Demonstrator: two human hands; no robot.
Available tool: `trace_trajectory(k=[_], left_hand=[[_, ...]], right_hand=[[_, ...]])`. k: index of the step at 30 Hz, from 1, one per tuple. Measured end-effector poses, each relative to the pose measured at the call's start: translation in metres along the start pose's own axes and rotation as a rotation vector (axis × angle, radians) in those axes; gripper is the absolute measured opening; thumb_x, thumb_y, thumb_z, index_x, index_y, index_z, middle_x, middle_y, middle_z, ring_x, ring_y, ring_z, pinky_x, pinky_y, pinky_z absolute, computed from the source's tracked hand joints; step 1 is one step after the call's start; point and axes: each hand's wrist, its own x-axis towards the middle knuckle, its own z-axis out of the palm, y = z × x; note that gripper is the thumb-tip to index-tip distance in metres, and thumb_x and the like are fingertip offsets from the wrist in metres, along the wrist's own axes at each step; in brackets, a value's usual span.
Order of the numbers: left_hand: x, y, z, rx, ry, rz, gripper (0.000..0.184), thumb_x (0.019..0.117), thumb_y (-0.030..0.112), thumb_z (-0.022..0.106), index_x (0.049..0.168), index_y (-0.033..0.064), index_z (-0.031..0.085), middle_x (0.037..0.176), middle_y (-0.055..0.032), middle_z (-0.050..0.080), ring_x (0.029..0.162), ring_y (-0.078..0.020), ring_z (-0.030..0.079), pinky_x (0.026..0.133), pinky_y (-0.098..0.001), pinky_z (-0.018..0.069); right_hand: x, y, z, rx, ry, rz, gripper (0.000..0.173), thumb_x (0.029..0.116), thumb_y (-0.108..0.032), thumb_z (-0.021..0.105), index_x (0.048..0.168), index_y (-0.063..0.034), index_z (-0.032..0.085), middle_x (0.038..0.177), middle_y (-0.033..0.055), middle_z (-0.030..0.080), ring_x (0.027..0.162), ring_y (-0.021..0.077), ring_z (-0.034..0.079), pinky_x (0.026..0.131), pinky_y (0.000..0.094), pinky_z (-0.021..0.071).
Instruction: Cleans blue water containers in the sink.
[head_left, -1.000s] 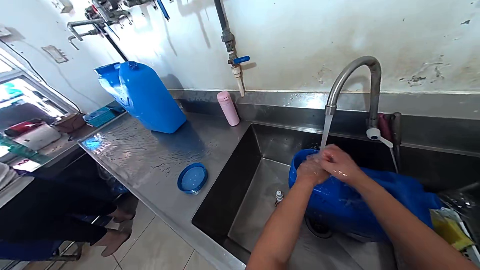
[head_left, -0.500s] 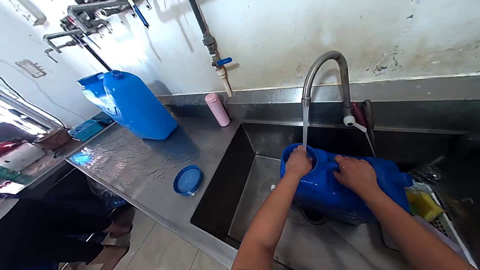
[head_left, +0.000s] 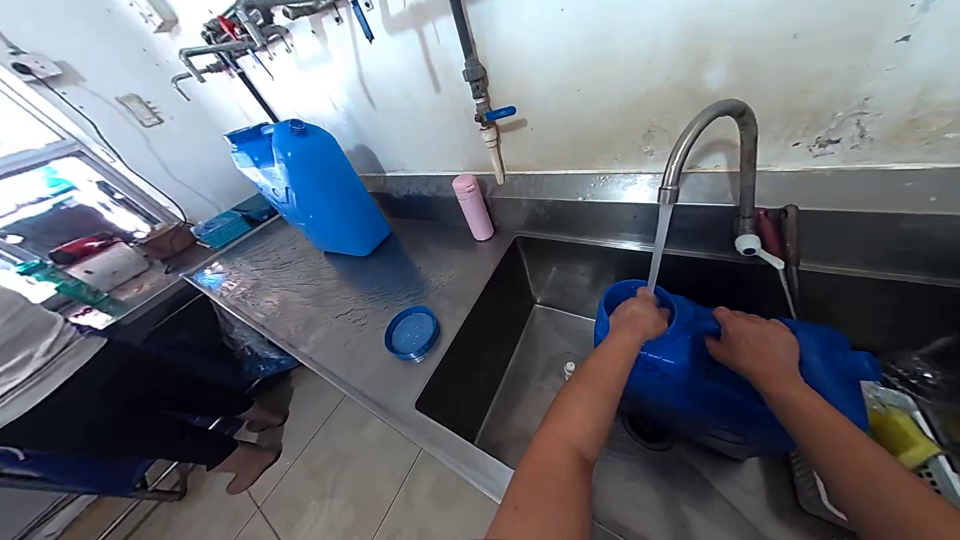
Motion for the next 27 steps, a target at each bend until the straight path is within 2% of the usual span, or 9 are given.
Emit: trace_trajectory(k=[4, 8, 10, 12, 14, 17, 21, 24, 27], left_hand=[[-0.007, -0.008, 0.007, -0.074, 0.125, 0.086, 0.055, 0.103, 0.019, 0.058, 0.152, 0.0022, 0.039, 0.147, -0.0226, 0.053, 0.134, -0.0353, 0.055, 0.109, -0.0546, 0.0464], [-0.014, -0.011, 0.007, -0.075, 0.131, 0.117, 0.054, 0.103, 0.015, 0.057, 0.153, 0.0033, 0.039, 0.151, -0.0239, 0.048, 0.137, -0.0367, 0.052, 0.109, -0.0535, 0.0464], [-0.016, -0.012, 0.007, -0.091, 0.156, 0.151, 0.052, 0.1022, 0.01, 0.056, 0.151, 0.0025, 0.041, 0.153, -0.0251, 0.045, 0.141, -0.0385, 0.047, 0.112, -0.0524, 0.0439], [-0.019, -0.014, 0.004, -0.164, 0.23, 0.206, 0.047, 0.1015, 0.007, 0.056, 0.147, -0.0015, 0.046, 0.151, -0.0277, 0.045, 0.142, -0.0393, 0.045, 0.114, -0.0496, 0.0419], [-0.025, -0.02, -0.002, -0.283, 0.337, 0.285, 0.043, 0.0988, 0.003, 0.059, 0.14, -0.0081, 0.05, 0.146, -0.0324, 0.048, 0.137, -0.041, 0.049, 0.113, -0.0474, 0.0423], [-0.041, -0.042, -0.017, -0.249, 0.465, 0.454, 0.039, 0.0936, -0.004, 0.061, 0.132, -0.0103, 0.058, 0.142, -0.0345, 0.05, 0.134, -0.0445, 0.051, 0.111, -0.0459, 0.0439], [-0.078, -0.113, -0.06, -0.075, 0.561, 0.496, 0.036, 0.0898, -0.008, 0.061, 0.125, -0.0073, 0.066, 0.14, -0.0331, 0.054, 0.134, -0.046, 0.05, 0.112, -0.0468, 0.0426], [-0.108, -0.198, -0.091, 0.076, 0.656, 0.305, 0.037, 0.0914, -0.005, 0.058, 0.127, -0.0046, 0.066, 0.142, -0.0318, 0.053, 0.136, -0.0445, 0.05, 0.115, -0.0462, 0.0415], [-0.139, -0.286, -0.114, 0.123, 0.851, 0.082, 0.033, 0.0932, -0.005, 0.055, 0.123, -0.0057, 0.068, 0.138, -0.0319, 0.056, 0.133, -0.0463, 0.052, 0.113, -0.0496, 0.0429]], right_hand=[[-0.006, -0.001, 0.002, 0.011, 0.008, 0.0, 0.033, 0.0925, -0.011, 0.069, 0.117, 0.0103, 0.065, 0.116, 0.034, 0.067, 0.115, 0.0515, 0.063, 0.098, 0.0685, 0.0425], [-0.012, -0.005, 0.004, -0.006, 0.042, 0.009, 0.031, 0.092, -0.011, 0.07, 0.115, 0.0085, 0.066, 0.115, 0.0325, 0.068, 0.114, 0.0507, 0.064, 0.097, 0.0673, 0.0435], [-0.013, -0.004, 0.005, -0.006, 0.044, 0.018, 0.03, 0.0917, -0.011, 0.071, 0.115, 0.0083, 0.066, 0.115, 0.0323, 0.069, 0.114, 0.0509, 0.064, 0.098, 0.0675, 0.043], [-0.011, -0.002, 0.007, -0.006, 0.062, 0.002, 0.03, 0.0906, -0.01, 0.073, 0.114, 0.0084, 0.067, 0.112, 0.0328, 0.069, 0.112, 0.0518, 0.065, 0.096, 0.0685, 0.0436], [-0.011, -0.001, 0.008, 0.0, 0.089, -0.003, 0.031, 0.0898, -0.009, 0.074, 0.113, 0.0089, 0.067, 0.111, 0.034, 0.069, 0.11, 0.0533, 0.065, 0.095, 0.0697, 0.0437], [-0.015, 0.0, 0.014, -0.003, 0.138, -0.015, 0.029, 0.088, -0.007, 0.074, 0.111, 0.0092, 0.068, 0.107, 0.0344, 0.069, 0.106, 0.054, 0.066, 0.092, 0.0705, 0.0444], [-0.01, 0.002, 0.019, -0.012, 0.194, -0.036, 0.028, 0.0847, -0.006, 0.078, 0.107, 0.0089, 0.068, 0.103, 0.0348, 0.069, 0.102, 0.0555, 0.067, 0.089, 0.0715, 0.0454], [-0.006, 0.0, 0.019, -0.014, 0.142, 0.018, 0.032, 0.0862, -0.008, 0.077, 0.111, 0.0095, 0.067, 0.108, 0.036, 0.068, 0.107, 0.0561, 0.065, 0.093, 0.0721, 0.0433], [0.0, -0.005, 0.009, -0.02, 0.052, 0.073, 0.037, 0.0894, -0.01, 0.075, 0.119, 0.0088, 0.064, 0.116, 0.0364, 0.066, 0.116, 0.055, 0.062, 0.101, 0.0704, 0.0404]])
